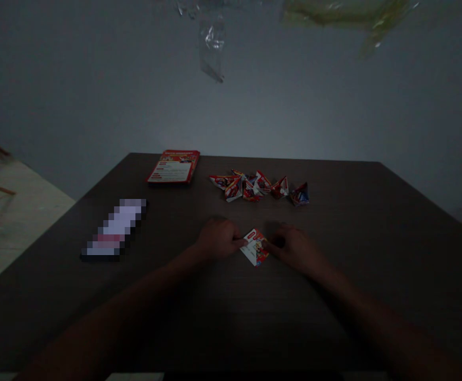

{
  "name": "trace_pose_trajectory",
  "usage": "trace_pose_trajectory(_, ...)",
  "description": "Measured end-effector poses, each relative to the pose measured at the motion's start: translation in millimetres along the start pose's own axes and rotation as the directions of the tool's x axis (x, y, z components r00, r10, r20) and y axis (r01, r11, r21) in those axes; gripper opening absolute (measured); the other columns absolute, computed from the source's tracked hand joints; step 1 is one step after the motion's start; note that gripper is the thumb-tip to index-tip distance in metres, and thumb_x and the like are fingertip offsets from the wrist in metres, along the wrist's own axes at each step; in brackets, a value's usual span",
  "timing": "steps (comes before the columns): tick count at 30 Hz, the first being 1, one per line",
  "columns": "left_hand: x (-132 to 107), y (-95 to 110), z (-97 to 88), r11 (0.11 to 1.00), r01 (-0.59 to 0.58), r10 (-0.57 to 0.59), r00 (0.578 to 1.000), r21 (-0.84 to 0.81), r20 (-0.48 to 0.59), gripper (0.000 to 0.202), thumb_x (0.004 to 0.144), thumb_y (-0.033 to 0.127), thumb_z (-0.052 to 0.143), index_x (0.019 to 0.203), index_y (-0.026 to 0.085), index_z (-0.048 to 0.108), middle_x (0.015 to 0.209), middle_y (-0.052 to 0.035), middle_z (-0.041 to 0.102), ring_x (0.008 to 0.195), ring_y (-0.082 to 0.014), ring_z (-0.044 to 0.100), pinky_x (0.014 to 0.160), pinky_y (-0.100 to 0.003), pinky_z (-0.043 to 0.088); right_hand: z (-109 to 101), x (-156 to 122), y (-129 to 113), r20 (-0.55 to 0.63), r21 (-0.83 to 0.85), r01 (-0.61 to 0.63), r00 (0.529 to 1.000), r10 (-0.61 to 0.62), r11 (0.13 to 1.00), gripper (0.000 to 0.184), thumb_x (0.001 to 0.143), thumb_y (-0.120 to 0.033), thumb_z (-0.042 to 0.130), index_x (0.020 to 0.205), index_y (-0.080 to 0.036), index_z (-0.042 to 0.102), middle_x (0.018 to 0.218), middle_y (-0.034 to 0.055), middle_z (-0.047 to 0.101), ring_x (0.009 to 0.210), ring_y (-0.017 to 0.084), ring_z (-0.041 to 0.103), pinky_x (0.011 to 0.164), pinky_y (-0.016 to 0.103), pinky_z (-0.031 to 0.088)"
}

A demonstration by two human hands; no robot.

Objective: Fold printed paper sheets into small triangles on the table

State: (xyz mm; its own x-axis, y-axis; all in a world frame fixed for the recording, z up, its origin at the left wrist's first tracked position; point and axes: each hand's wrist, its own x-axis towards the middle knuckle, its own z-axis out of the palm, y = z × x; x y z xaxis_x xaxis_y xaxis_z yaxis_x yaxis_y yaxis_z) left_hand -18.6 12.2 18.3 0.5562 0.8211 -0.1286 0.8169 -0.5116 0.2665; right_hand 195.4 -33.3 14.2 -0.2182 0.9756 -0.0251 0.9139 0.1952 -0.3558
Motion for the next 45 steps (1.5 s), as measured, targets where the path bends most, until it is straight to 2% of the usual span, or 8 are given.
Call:
trace_pose_trajectory(5, -1.1, -4.7, -8.5, 0.991, 0.106, -0.097, 0.990, -0.081, 0.106, 0.028, 0.075, 0.047, 0.056, 0.080, 0.023, 0.070, 0.077, -0.0018, 0.069, 0.068, -0.0159, 0.060, 0.058, -0.024, 0.039, -1.7, 1.4, 5.3, 0.037, 0.042, -0.028, 0.999, 0.026, 0.999, 0.029, 0.082, -0.045, 0.053, 0.075, -0.020, 0.066, 0.080, 0.0049, 0.064, 0.070, 0.017, 0.058, 0.058, 0.026, 0.038)
trace_pose_trajectory(15, 0.5, -10.6, -14.6, 0.985, 0.118, -0.094, 0.979, -0.127, 0.182, 0.027, 0.073, 0.043, 0.058, 0.078, 0.020, 0.071, 0.075, -0.0015, 0.069, 0.063, -0.0136, 0.057, 0.053, -0.021, 0.035, -6.0, 0.7, 12.9, 0.104, 0.103, -0.063, 0.993, 0.052, 0.993, 0.021, 0.079, -0.035, 0.056, 0.076, -0.017, 0.066, 0.079, 0.0055, 0.065, 0.069, 0.017, 0.058, 0.057, 0.026, 0.038)
trace_pose_trajectory(19, 1.2, -12.6, -12.2, 0.981, 0.121, -0.096, 0.982, -0.150, 0.165, 0.026, 0.072, 0.042, 0.058, 0.079, 0.020, 0.071, 0.075, -0.0014, 0.069, 0.063, -0.0138, 0.057, 0.052, -0.021, 0.035, -6.5, 1.0, 17.2, 0.105, 0.118, -0.043, 0.994, 0.030, 0.992, 0.019, 0.079, -0.033, 0.056, 0.075, -0.016, 0.065, 0.079, 0.0064, 0.064, 0.069, 0.017, 0.058, 0.057, 0.026, 0.038)
trace_pose_trajectory(24, 2.8, -16.8, -7.4, 0.974, 0.069, -0.042, 0.991, -0.216, 0.128, 0.022, 0.070, 0.038, 0.062, 0.077, 0.020, 0.070, 0.072, 0.0000, 0.068, 0.065, -0.0130, 0.057, 0.053, -0.019, 0.035, -6.9, -0.4, 24.6, 0.094, 0.172, -0.032, 0.995, 0.016, 0.985, 0.014, 0.077, -0.029, 0.057, 0.078, -0.017, 0.065, 0.079, 0.0057, 0.065, 0.070, 0.018, 0.059, 0.059, 0.027, 0.040)
trace_pose_trajectory(31, 4.9, -17.7, -4.1, 0.961, 0.045, -0.011, 0.992, -0.274, 0.124, 0.017, 0.070, 0.033, 0.062, 0.074, 0.019, 0.071, 0.069, 0.0002, 0.067, 0.063, -0.0124, 0.057, 0.052, -0.019, 0.034, -4.8, -3.7, 28.4, 0.028, 0.275, 0.090, 0.994, -0.102, 0.957, 0.012, 0.074, -0.023, 0.061, 0.084, -0.019, 0.067, 0.089, 0.0053, 0.066, 0.080, 0.019, 0.061, 0.071, 0.030, 0.044)
trace_pose_trajectory(36, 5.4, -17.2, -4.0, 0.957, 0.042, -0.005, 0.992, -0.288, 0.126, 0.016, 0.069, 0.031, 0.062, 0.073, 0.019, 0.071, 0.069, 0.0001, 0.067, 0.062, -0.0122, 0.056, 0.051, -0.019, 0.033, -0.3, -2.4, 24.9, -0.010, 0.326, 0.153, 0.987, -0.158, 0.933, 0.011, 0.075, -0.025, 0.061, 0.083, -0.019, 0.067, 0.087, 0.0053, 0.066, 0.079, 0.019, 0.060, 0.072, 0.030, 0.045)
trace_pose_trajectory(45, 3.9, -12.1, 1.2, 0.951, -0.017, 0.032, 0.998, -0.309, 0.044, 0.013, 0.070, 0.023, 0.058, 0.076, 0.018, 0.068, 0.067, 0.0006, 0.063, 0.060, -0.0115, 0.054, 0.052, -0.020, 0.035, -1.7, -1.5, 13.7, 0.009, 0.466, 0.001, 1.000, -0.006, 0.885, 0.020, 0.078, -0.035, 0.058, 0.078, -0.017, 0.065, 0.078, 0.0038, 0.067, 0.069, 0.016, 0.060, 0.061, 0.027, 0.044)
